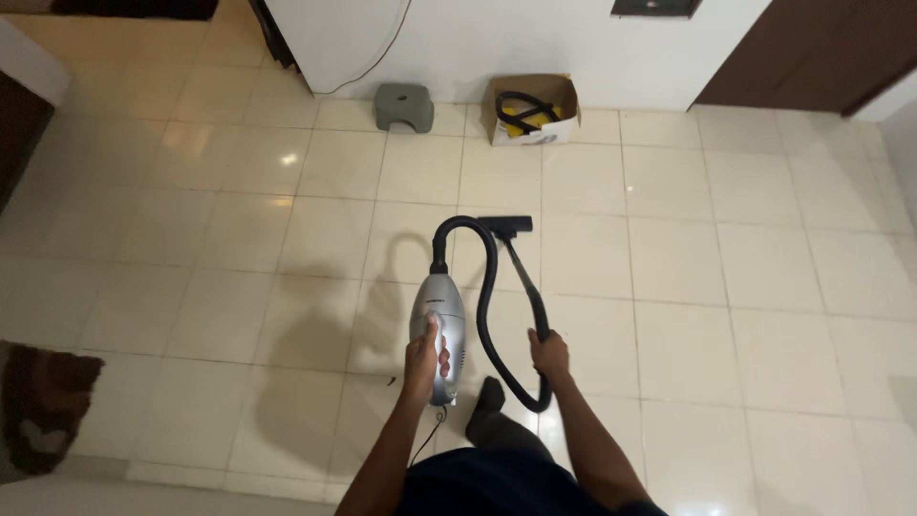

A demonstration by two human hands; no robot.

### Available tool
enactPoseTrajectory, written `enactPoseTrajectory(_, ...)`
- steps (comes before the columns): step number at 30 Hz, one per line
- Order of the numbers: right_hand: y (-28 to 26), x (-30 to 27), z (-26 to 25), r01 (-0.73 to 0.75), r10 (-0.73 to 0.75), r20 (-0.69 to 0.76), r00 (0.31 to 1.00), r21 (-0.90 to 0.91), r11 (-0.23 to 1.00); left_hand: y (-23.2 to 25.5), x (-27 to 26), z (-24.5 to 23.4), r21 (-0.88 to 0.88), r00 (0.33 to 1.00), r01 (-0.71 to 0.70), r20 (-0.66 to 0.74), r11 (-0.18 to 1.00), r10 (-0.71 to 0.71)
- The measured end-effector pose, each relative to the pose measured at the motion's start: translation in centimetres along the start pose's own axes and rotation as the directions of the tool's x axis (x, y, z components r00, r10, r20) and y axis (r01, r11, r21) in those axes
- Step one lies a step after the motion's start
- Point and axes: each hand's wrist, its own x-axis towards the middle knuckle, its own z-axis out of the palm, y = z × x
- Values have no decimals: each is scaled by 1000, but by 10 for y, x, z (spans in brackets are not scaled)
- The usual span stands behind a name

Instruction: The person uses a handheld vacuum cleaner to clean a tiled floor in a room. They move the vacuum nozzle back and forth across the floor, covering areas near a door, a cardboard box, and a blue plastic chair. The person also vacuums a patterned mat placed on the floor.

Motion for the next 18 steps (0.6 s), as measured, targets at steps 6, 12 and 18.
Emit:
enactPoseTrajectory(6,-51,74,-18,30,-47,63,997,244,969,42,59,28,-104,998,-44,-58,994,38)
enactPoseTrajectory(12,-54,62,-58,81,-85,237,968,30,996,90,106,19,-103,992,-49,-122,993,36)
enactPoseTrajectory(18,-81,77,-12,14,-25,157,987,69,997,123,139,2,-118,993,-96,-86,988,87)
